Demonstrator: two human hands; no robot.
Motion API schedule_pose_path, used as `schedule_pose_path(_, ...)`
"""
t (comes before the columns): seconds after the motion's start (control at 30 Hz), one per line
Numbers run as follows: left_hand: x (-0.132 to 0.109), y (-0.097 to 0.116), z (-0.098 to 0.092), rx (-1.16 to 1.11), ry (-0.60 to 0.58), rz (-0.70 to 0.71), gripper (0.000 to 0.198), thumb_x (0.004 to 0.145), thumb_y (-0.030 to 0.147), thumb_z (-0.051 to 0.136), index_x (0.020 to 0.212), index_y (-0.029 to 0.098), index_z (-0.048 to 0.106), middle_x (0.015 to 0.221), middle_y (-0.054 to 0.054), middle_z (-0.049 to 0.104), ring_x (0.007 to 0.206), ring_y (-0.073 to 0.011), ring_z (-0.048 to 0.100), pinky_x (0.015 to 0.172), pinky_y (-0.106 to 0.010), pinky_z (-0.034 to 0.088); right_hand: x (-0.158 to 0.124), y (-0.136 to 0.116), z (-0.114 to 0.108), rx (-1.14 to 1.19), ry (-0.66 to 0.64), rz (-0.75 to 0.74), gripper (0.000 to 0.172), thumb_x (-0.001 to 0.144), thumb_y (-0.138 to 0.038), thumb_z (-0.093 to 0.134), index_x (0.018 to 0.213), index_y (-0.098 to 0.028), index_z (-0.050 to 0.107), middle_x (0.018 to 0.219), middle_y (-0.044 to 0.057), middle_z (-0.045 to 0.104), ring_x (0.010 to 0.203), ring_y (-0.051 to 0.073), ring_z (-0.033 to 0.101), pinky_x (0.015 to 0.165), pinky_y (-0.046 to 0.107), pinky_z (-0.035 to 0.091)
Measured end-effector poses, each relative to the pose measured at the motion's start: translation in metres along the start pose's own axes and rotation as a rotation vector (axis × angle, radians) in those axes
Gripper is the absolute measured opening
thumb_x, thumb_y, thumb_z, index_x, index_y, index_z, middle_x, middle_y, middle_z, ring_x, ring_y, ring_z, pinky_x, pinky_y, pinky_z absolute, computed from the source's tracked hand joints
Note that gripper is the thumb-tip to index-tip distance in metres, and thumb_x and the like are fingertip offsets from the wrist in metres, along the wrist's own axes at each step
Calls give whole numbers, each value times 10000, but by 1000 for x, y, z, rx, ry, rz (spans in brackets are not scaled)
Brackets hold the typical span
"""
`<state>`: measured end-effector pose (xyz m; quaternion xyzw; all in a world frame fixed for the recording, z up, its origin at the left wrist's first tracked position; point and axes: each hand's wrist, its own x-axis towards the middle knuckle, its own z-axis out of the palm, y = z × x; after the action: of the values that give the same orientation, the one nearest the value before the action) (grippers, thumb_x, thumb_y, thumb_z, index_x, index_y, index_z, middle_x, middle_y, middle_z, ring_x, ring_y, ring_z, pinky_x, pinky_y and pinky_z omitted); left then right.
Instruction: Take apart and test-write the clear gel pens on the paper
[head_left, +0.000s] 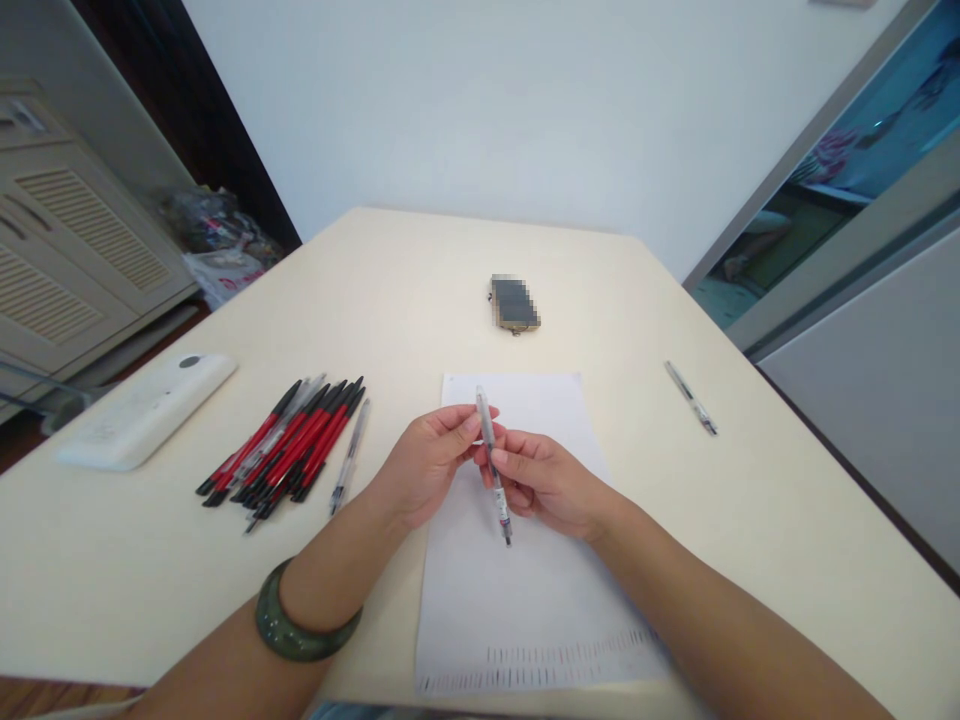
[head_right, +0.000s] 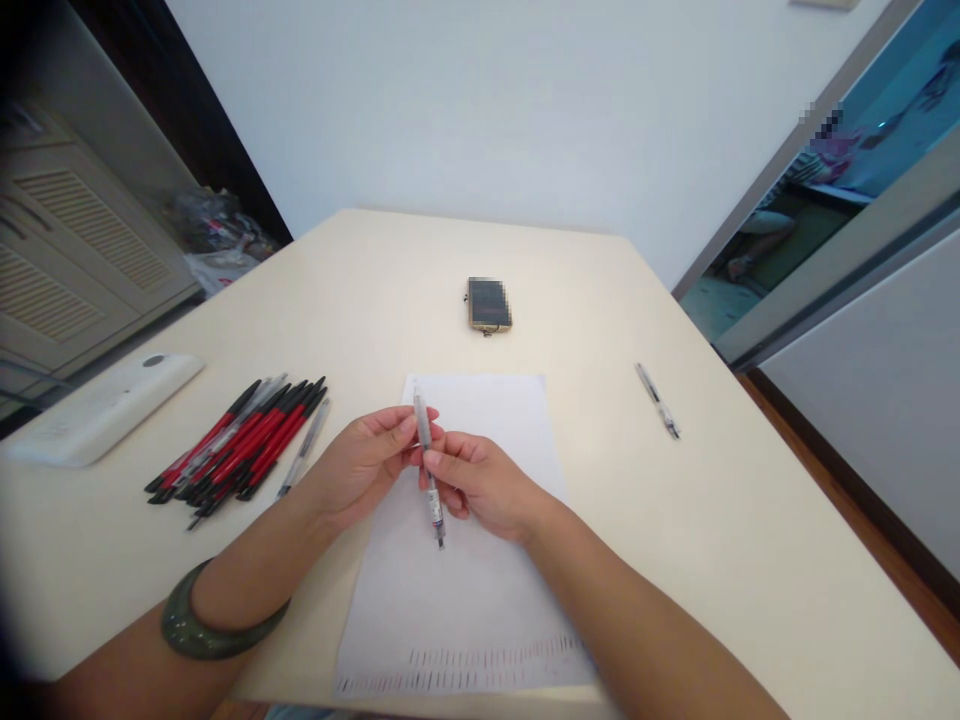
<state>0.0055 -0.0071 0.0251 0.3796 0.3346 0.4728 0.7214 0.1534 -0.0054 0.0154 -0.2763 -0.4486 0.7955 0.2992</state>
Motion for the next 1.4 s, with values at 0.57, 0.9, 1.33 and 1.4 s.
schedule_pose_path(0.57,0,-3,-3,94,-38,-25,187,763,300,516,814,128,570,629,-7,551,518,-102,507,565,-265,403,1,3,-1,-70,71,-7,189,731,-326,548,737,-138,530,608,-30,473,382,18,281,340,175,189)
schedule_pose_path(0.9,1,-1,-2,30,109,3,150,714,278,582,686,139,532,648,5,557,582,-88,501,569,-225,394,2,4,-1,-108,165,0,198,648,-270,633,731,-158,493,596,-49,471,410,19,312,361,163,185)
schedule_pose_path(1.33,3,-1,-7,34,112,38,224,772,305,508,866,119,589,714,-38,570,649,-113,507,631,-262,393,1,1,4,-205,138,-14,196,758,-350,484,775,-162,534,572,-37,516,345,17,257,332,172,166)
schedule_pose_path(1.4,3,-1,-7,50,118,57,230,772,312,505,869,123,592,721,-37,567,639,-109,500,619,-258,387,2,2,3,-224,149,-9,195,755,-340,490,762,-152,542,561,-31,522,346,20,262,336,176,171)
